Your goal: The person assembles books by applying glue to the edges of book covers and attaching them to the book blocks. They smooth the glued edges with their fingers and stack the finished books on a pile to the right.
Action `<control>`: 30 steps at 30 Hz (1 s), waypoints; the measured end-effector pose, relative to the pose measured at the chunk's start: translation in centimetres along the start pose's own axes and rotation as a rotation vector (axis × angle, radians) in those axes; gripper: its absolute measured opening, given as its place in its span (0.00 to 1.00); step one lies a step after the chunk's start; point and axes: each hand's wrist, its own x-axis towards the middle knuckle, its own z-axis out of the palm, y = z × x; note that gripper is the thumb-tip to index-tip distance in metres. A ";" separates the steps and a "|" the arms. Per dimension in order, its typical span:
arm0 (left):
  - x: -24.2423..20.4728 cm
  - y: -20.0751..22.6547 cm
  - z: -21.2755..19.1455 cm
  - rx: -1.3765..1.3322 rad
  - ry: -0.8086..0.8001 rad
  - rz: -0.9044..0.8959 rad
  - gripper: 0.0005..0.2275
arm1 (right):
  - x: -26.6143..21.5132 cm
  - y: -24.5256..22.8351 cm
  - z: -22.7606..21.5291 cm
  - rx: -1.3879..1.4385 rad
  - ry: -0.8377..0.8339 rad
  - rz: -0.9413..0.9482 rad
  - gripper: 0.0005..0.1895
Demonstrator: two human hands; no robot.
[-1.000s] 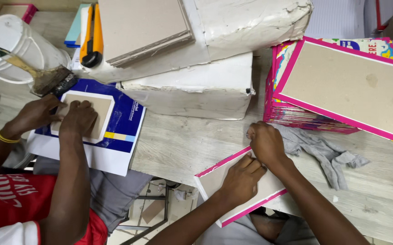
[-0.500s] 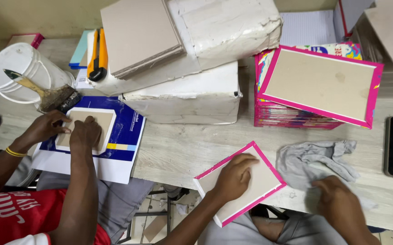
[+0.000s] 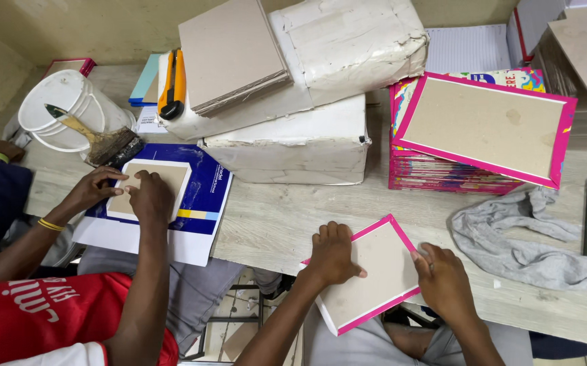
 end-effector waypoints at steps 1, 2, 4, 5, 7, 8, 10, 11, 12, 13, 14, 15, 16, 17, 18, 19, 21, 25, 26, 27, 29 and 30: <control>-0.1 0.1 -0.2 0.002 -0.002 0.002 0.39 | 0.5 -1.5 -1.2 0.001 0.001 0.003 0.22; -0.1 0.2 -0.3 -0.004 -0.020 0.027 0.43 | 1.1 -3.1 -2.4 -0.001 -0.153 0.095 0.22; 0.2 0.4 -0.9 -0.008 -0.037 0.058 0.47 | 1.6 -5.0 -4.2 -0.002 -0.300 0.189 0.24; 0.3 0.4 -1.3 -0.060 -0.072 0.085 0.45 | 1.5 -5.5 -4.6 0.131 -0.312 0.221 0.18; -0.5 1.4 -3.6 -0.114 -0.099 0.109 0.44 | 0.9 -7.0 -5.7 0.263 -0.325 0.244 0.17; -1.4 2.4 -5.4 -0.327 -0.153 0.071 0.26 | 0.4 -7.9 -6.3 0.199 -0.355 0.223 0.14; -2.8 3.9 -7.1 -0.545 -0.200 0.034 0.10 | -0.4 -9.8 -7.8 0.131 -0.384 0.196 0.11; -3.1 4.4 -7.2 -0.469 -0.152 0.148 0.11 | -0.8 -10.7 -8.5 0.185 -0.331 0.163 0.14; -3.4 5.0 -7.1 -0.392 -0.103 0.262 0.13 | -1.2 -11.6 -9.3 0.240 -0.276 0.130 0.24; -4.0 5.7 -7.6 -0.391 -0.106 0.264 0.13 | -1.3 -11.8 -9.7 0.241 -0.275 0.134 0.24; -4.6 6.5 -8.0 -0.332 -0.057 0.271 0.13 | -1.5 -11.9 -10.1 0.168 -0.212 0.045 0.28; -5.2 7.1 -8.5 -0.272 -0.004 0.276 0.14 | -1.6 -12.1 -10.4 0.096 -0.148 -0.049 0.33; -5.5 7.5 -8.4 -0.271 -0.003 0.276 0.14 | -1.8 -12.3 -10.6 0.097 -0.148 -0.051 0.33; -5.8 7.8 -8.4 -0.246 0.041 0.298 0.16 | -2.1 -12.5 -10.8 0.068 -0.075 -0.131 0.35; -6.2 8.2 -8.4 -0.220 0.085 0.320 0.19 | -2.4 -12.7 -11.0 0.039 -0.003 -0.211 0.36; -6.5 8.5 -8.4 -0.221 0.092 0.321 0.19 | -2.4 -13.0 -11.5 0.036 0.000 -0.217 0.36; -7.2 9.1 -8.4 -0.270 0.151 0.336 0.16 | -2.8 -13.5 -12.3 0.049 0.008 -0.239 0.36; -8.0 10.2 -8.6 -0.331 0.135 0.321 0.18 | -3.0 -14.0 -13.3 -0.022 -0.001 -0.191 0.36; -8.1 10.5 -8.7 -0.337 0.125 0.307 0.17 | -3.0 -13.9 -13.3 -0.033 0.031 -0.238 0.36; -8.3 10.8 -9.0 -0.341 0.115 0.295 0.15 | -3.0 -13.9 -13.3 -0.043 0.065 -0.286 0.35; -8.8 11.2 -9.3 -0.341 0.121 0.290 0.13 | -3.1 -13.6 -12.9 -0.047 0.082 -0.309 0.35; -9.0 11.4 -9.5 -0.341 0.126 0.284 0.11 | -3.0 -13.5 -12.8 -0.050 0.098 -0.332 0.35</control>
